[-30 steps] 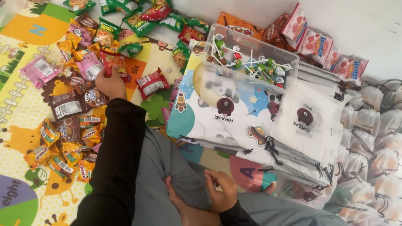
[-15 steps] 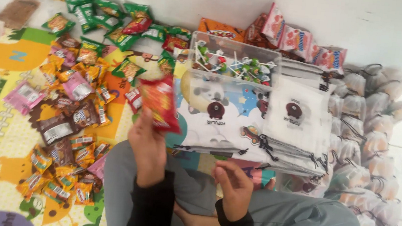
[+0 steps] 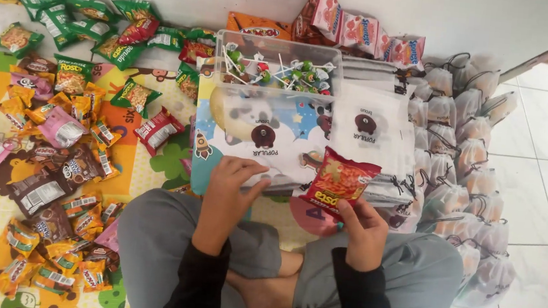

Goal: Packing various small snack packets into individual white drawstring bags.

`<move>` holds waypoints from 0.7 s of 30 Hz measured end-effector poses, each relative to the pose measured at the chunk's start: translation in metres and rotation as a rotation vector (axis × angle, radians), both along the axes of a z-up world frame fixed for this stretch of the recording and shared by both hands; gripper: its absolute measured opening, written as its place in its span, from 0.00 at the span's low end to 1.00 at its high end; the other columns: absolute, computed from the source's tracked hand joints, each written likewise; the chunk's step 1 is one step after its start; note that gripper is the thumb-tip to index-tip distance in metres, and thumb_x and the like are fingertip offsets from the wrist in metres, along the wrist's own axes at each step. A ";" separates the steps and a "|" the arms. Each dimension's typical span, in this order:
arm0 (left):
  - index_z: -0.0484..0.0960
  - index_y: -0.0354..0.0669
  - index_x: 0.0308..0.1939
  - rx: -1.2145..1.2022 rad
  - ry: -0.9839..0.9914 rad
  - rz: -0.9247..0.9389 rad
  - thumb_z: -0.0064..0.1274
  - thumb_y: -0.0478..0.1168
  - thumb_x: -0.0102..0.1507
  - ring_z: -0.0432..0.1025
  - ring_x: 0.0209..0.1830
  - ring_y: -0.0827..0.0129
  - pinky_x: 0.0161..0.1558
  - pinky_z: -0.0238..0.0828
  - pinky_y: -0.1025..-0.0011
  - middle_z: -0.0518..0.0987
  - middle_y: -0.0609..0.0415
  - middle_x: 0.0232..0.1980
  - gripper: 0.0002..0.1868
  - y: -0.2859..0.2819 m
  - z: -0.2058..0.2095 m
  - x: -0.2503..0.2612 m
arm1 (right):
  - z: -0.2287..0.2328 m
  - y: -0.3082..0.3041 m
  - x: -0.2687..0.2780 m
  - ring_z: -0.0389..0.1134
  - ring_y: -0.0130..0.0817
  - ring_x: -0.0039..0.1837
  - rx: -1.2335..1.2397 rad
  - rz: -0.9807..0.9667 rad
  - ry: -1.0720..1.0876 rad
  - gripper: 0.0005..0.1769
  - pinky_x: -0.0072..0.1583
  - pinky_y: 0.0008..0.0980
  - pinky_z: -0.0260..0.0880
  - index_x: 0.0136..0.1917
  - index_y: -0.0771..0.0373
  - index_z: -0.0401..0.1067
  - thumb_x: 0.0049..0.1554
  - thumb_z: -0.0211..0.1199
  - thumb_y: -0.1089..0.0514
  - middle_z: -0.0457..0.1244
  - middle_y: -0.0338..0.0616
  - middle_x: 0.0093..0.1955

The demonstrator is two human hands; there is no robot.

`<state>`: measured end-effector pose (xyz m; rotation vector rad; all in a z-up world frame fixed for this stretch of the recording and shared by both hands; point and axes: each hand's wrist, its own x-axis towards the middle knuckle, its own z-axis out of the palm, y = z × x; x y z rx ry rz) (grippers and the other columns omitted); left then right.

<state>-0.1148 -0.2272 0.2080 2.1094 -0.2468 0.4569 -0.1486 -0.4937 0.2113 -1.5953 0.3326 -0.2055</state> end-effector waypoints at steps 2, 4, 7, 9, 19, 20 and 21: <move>0.90 0.55 0.47 0.020 0.063 -0.020 0.68 0.45 0.60 0.74 0.48 0.66 0.51 0.70 0.66 0.83 0.62 0.42 0.12 0.008 -0.012 -0.002 | -0.003 -0.008 -0.007 0.70 0.35 0.42 0.051 0.017 0.058 0.15 0.44 0.37 0.77 0.54 0.70 0.80 0.56 0.73 0.60 0.71 0.53 0.42; 0.90 0.58 0.46 0.041 0.122 -0.037 0.70 0.45 0.58 0.74 0.48 0.67 0.51 0.69 0.66 0.82 0.63 0.42 0.13 0.013 -0.017 0.000 | -0.013 -0.017 -0.010 0.69 0.40 0.41 0.103 0.037 0.111 0.15 0.44 0.42 0.77 0.54 0.73 0.80 0.55 0.73 0.62 0.70 0.59 0.42; 0.90 0.59 0.47 0.103 0.223 -0.073 0.69 0.47 0.58 0.73 0.47 0.67 0.51 0.66 0.66 0.82 0.64 0.42 0.13 0.013 -0.018 -0.001 | -0.016 -0.021 -0.017 0.71 0.48 0.37 0.133 0.145 0.291 0.14 0.42 0.49 0.78 0.50 0.78 0.80 0.53 0.74 0.64 0.69 0.67 0.37; 0.90 0.56 0.42 0.132 0.253 -0.049 0.67 0.49 0.62 0.72 0.45 0.68 0.49 0.66 0.66 0.81 0.63 0.41 0.08 0.011 -0.017 0.002 | 0.010 -0.005 -0.018 0.73 0.49 0.44 0.160 0.342 0.486 0.18 0.48 0.53 0.80 0.53 0.78 0.81 0.51 0.75 0.65 0.71 0.66 0.45; 0.88 0.61 0.37 0.212 0.315 -0.090 0.63 0.53 0.64 0.71 0.51 0.69 0.51 0.62 0.66 0.81 0.65 0.44 0.07 0.007 -0.018 0.001 | -0.010 0.005 -0.023 0.73 0.42 0.52 0.089 0.594 0.524 0.27 0.50 0.49 0.83 0.63 0.76 0.76 0.51 0.75 0.65 0.69 0.63 0.59; 0.88 0.62 0.37 0.206 0.326 -0.091 0.63 0.54 0.63 0.72 0.51 0.70 0.52 0.62 0.65 0.82 0.66 0.44 0.07 0.008 -0.016 0.001 | -0.014 0.005 -0.022 0.73 0.42 0.53 0.101 0.600 0.527 0.28 0.47 0.46 0.83 0.64 0.76 0.75 0.51 0.75 0.65 0.69 0.63 0.59; 0.88 0.63 0.36 0.199 0.338 -0.091 0.64 0.56 0.62 0.72 0.51 0.70 0.52 0.62 0.65 0.82 0.67 0.43 0.08 0.009 -0.013 0.001 | -0.019 0.005 -0.021 0.73 0.43 0.53 0.113 0.606 0.530 0.29 0.44 0.43 0.84 0.65 0.76 0.74 0.52 0.75 0.65 0.68 0.64 0.59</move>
